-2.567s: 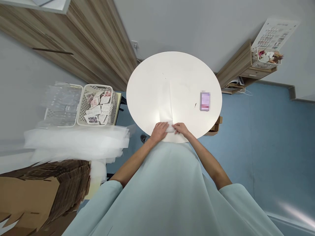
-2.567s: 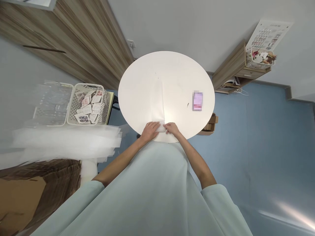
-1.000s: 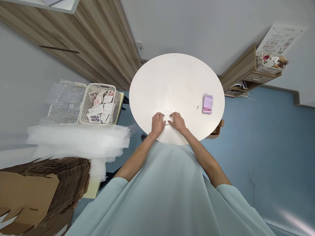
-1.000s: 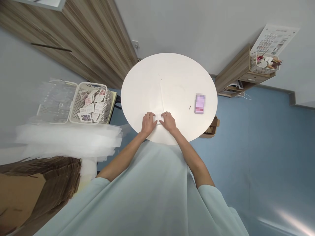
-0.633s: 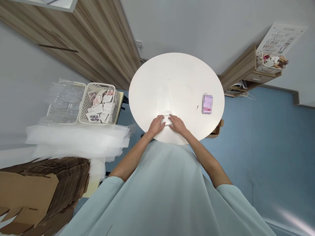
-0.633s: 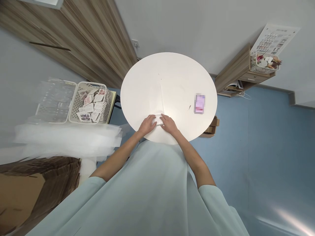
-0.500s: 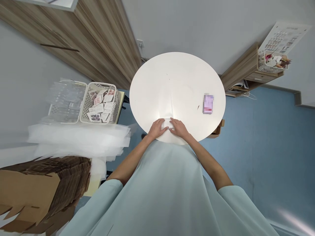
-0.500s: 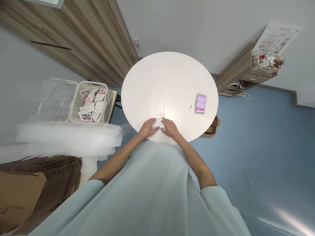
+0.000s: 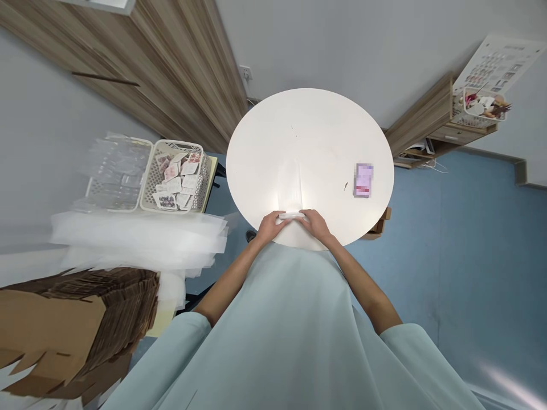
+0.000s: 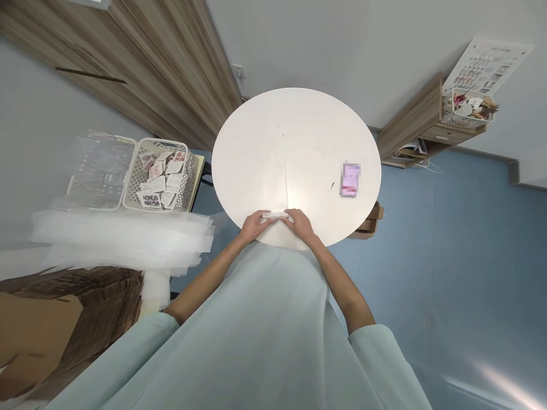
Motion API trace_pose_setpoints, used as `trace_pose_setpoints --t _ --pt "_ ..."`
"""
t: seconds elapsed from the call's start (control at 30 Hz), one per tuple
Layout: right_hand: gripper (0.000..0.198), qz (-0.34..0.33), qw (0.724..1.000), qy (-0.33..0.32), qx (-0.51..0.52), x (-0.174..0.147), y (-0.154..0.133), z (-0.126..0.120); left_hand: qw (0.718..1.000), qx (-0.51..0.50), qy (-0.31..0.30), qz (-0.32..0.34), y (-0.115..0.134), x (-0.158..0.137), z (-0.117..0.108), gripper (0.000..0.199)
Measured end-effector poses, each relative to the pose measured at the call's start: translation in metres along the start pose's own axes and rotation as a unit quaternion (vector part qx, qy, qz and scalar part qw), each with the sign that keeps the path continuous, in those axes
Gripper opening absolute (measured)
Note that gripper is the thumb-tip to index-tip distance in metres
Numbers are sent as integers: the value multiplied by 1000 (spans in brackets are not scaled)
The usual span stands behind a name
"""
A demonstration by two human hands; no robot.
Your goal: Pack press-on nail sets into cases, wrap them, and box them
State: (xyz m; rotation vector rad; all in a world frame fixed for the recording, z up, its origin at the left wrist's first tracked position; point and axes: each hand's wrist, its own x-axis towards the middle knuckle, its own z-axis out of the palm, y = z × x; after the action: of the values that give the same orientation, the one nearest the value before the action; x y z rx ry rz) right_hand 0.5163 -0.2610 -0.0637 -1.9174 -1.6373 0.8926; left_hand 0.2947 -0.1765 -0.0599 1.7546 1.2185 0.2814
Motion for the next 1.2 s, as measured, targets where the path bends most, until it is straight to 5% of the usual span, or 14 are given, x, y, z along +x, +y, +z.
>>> trace_pose_setpoints --t 0.47,0.6,0.8,0.97,1.2 --pt "18 156 986 51 -6 44 -4 13 986 84 122 -72 0 38 17 19" --pt "33 74 992 77 -62 49 -7 9 983 132 129 -8 10 40 15 44" --pt "59 -79 990 -16 -113 62 -1 -1 976 143 -3 163 17 57 9 64" --pt "61 -91 983 -62 -149 50 3 -3 972 150 -49 172 4 50 4 65" --pt "56 -104 985 -49 -127 -11 0 12 973 129 -86 173 -16 -3 8 70"
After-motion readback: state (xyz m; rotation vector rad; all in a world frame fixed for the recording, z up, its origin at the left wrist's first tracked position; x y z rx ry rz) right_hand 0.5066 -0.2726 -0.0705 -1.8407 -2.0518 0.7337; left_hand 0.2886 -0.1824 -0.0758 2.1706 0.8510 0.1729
